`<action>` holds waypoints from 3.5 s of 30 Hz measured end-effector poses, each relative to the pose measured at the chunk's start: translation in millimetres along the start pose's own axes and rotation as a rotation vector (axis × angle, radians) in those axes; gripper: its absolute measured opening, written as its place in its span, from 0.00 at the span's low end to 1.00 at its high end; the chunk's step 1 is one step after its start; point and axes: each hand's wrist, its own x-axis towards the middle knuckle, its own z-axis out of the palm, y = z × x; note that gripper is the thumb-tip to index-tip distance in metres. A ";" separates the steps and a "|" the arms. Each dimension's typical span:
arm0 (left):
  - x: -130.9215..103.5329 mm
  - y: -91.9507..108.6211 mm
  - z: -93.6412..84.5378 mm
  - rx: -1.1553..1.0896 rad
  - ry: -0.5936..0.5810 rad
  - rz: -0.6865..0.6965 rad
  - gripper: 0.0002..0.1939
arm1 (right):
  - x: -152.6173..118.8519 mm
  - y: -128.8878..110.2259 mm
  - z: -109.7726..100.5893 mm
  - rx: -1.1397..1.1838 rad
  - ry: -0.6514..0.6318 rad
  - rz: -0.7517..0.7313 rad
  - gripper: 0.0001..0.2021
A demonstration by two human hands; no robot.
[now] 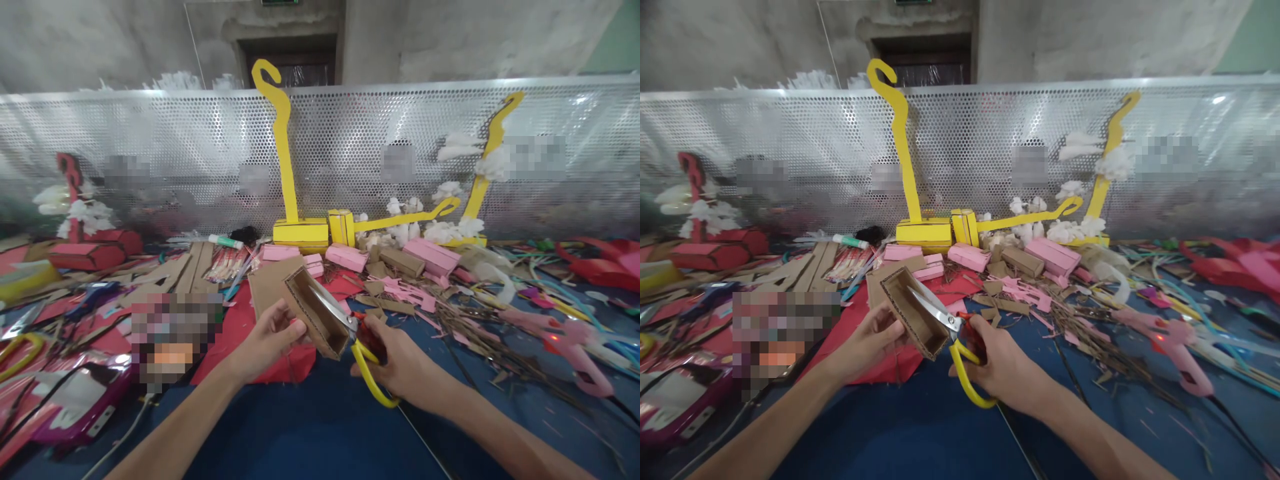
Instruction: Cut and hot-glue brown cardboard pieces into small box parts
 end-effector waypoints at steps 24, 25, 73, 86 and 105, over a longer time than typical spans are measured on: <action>0.2 -1.0 -3.1 0.108 -0.064 0.018 0.11 | -2.2 1.3 -6.3 -0.064 -0.032 0.006 0.20; 0.1 -1.7 -4.0 0.108 -0.063 0.017 0.11 | -0.9 2.8 -4.7 -0.044 -0.031 0.006 0.20; -3.8 4.4 0.0 0.077 -0.092 -0.040 0.16 | -3.3 -6.8 -15.0 -0.069 -0.016 -0.004 0.21; -1.9 8.4 -6.5 0.114 -0.043 0.030 0.17 | -3.2 0.3 -18.7 -0.072 -0.028 -0.058 0.19; -0.8 2.7 -3.9 0.202 -0.026 -0.086 0.19 | 0.5 13.8 -7.3 -0.197 -0.011 -0.029 0.09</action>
